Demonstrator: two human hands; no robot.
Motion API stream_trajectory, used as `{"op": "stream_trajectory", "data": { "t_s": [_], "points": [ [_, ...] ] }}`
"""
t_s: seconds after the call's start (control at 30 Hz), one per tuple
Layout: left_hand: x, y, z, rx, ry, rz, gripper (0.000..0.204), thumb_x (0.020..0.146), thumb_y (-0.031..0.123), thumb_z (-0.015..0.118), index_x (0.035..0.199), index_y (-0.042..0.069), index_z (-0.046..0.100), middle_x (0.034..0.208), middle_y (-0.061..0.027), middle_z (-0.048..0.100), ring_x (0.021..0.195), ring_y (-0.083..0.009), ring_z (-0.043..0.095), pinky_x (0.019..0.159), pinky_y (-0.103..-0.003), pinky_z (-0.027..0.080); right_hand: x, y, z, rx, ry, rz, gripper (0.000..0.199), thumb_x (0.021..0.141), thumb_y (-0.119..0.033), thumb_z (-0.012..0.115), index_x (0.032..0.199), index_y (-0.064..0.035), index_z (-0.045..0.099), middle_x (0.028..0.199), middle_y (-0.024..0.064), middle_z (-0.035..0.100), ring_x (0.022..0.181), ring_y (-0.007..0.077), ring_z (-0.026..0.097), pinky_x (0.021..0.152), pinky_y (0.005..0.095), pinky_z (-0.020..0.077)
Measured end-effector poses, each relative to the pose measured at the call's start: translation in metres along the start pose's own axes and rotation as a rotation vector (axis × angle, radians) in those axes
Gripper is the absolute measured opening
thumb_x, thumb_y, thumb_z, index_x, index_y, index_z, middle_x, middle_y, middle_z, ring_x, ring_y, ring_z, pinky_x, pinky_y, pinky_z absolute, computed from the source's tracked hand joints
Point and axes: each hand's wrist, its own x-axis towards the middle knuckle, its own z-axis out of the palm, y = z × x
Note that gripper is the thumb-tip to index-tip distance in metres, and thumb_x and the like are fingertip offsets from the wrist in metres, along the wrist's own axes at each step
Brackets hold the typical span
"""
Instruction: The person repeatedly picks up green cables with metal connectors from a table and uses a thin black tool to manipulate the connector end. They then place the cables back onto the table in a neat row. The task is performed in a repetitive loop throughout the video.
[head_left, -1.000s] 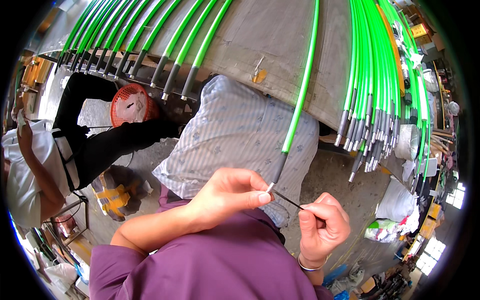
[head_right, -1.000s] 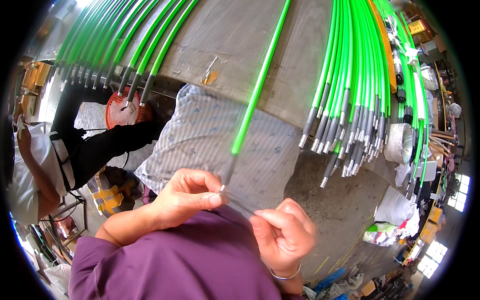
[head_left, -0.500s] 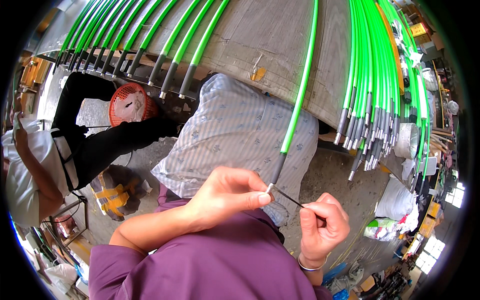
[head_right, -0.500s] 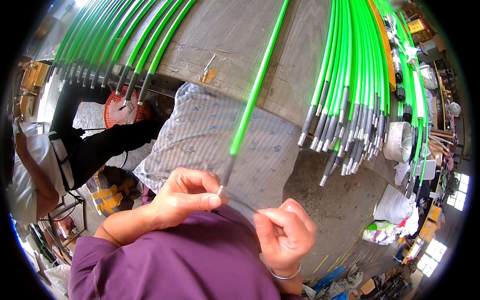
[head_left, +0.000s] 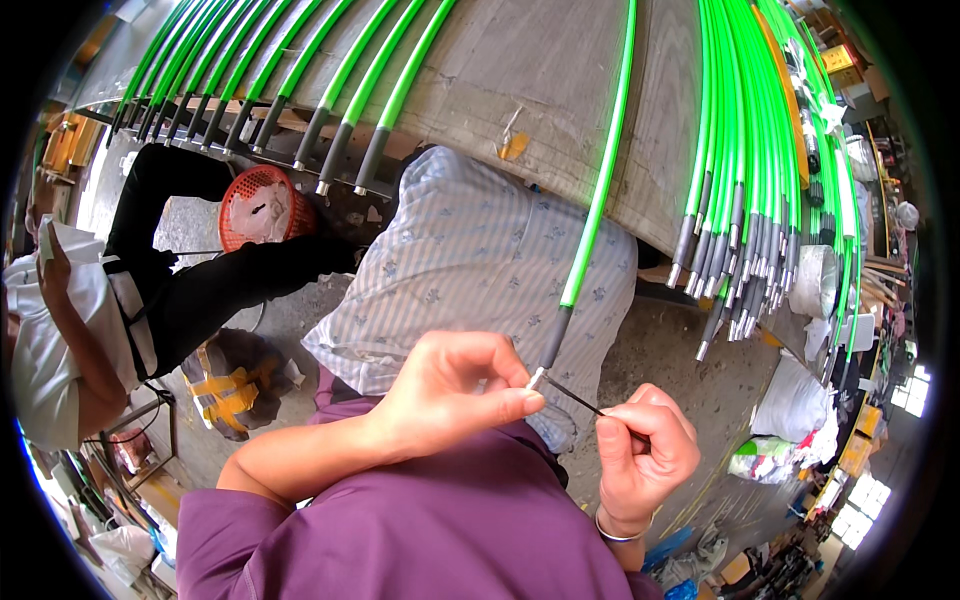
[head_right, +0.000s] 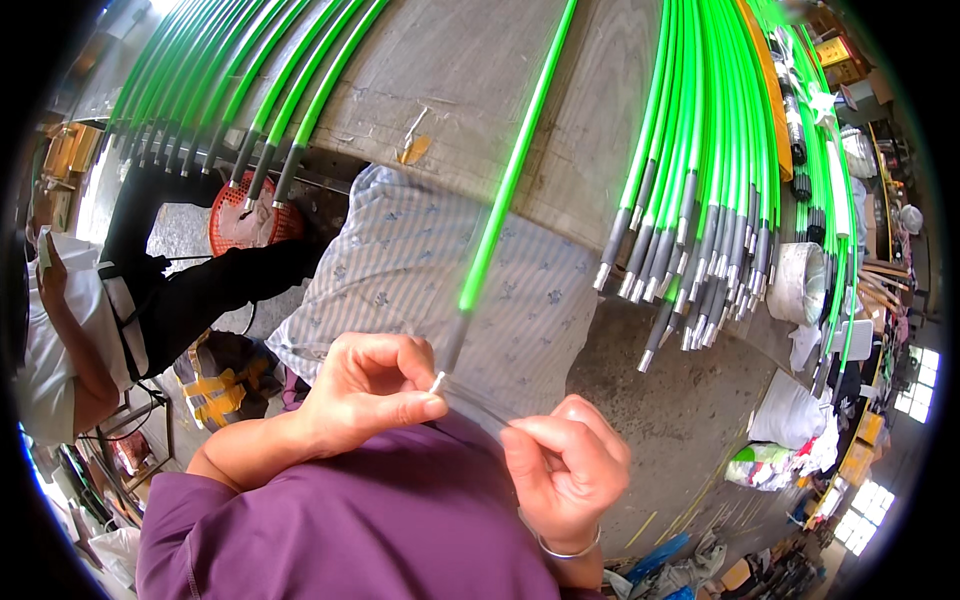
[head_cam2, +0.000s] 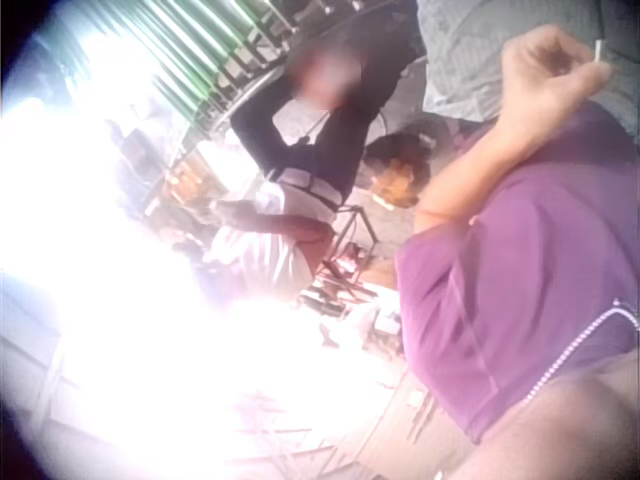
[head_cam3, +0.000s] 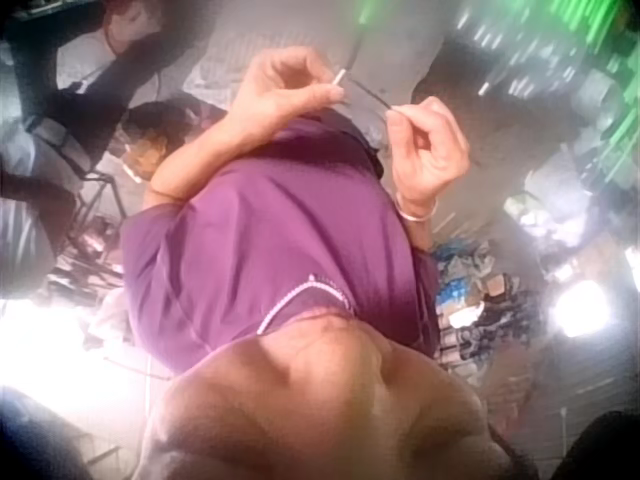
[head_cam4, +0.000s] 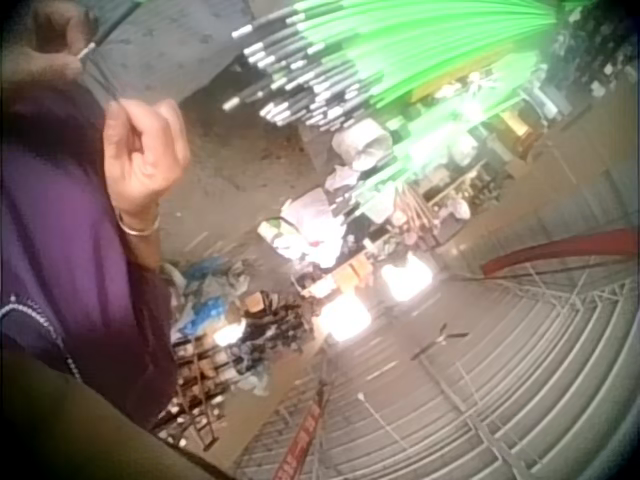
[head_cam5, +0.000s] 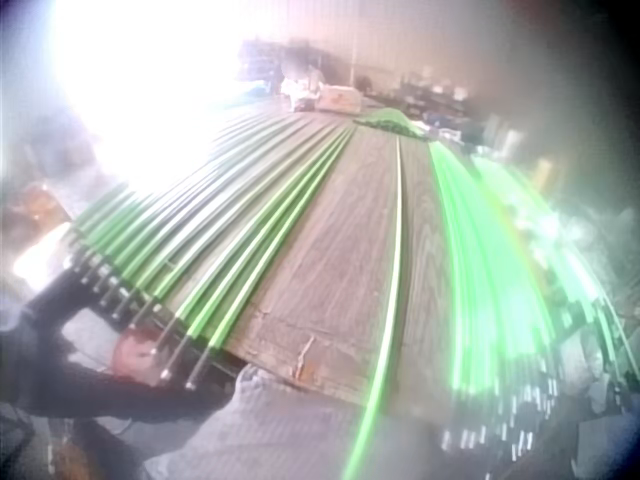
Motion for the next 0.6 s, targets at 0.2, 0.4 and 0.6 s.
{"op": "stream_trajectory", "data": {
  "t_s": [0.2, 0.4, 0.6],
  "points": [
    [0.0, -0.001, -0.001, 0.145, 0.011, 0.076, 0.016, 0.076, 0.007, 0.072, 0.071, 0.0, 0.058, 0.064, -0.0007, 0.058, 0.062, -0.005, 0.05, 0.055, -0.021, 0.039, 0.007, -0.006, 0.005, -0.11, -0.029, -0.056, 0.012, 0.07, -0.002, 0.073, 0.073, -0.001, 0.061, 0.055, 0.0015, 0.045, 0.047, 0.0116, 0.038, 0.041, 0.0239, 0.0265],
    [0.0, 0.001, 0.0, 0.138, 0.009, 0.072, 0.015, 0.076, 0.007, 0.072, 0.072, -0.001, 0.06, 0.066, -0.0015, 0.058, 0.063, -0.0055, 0.052, 0.056, -0.022, 0.041, -0.001, -0.005, -0.006, -0.113, -0.02, 0.009, 0.012, 0.071, -0.003, 0.072, 0.072, -0.0008, 0.06, 0.057, 0.002, 0.047, 0.048, 0.0103, 0.038, 0.042, 0.0237, 0.0273],
    [-0.003, 0.009, 0.001, 0.007, -0.012, -0.127, 0.011, 0.081, 0.007, 0.068, 0.082, -0.003, 0.063, 0.078, -0.0029, 0.058, 0.072, -0.008, 0.051, 0.065, -0.022, 0.04, -0.008, 0.02, -0.001, 0.171, 0.008, 0.219, 0.011, 0.083, -0.008, 0.063, 0.082, 0.0006, 0.057, 0.058, 0.0008, 0.045, 0.05, 0.0066, 0.037, 0.045, 0.0211, 0.0282]
  ]
}}
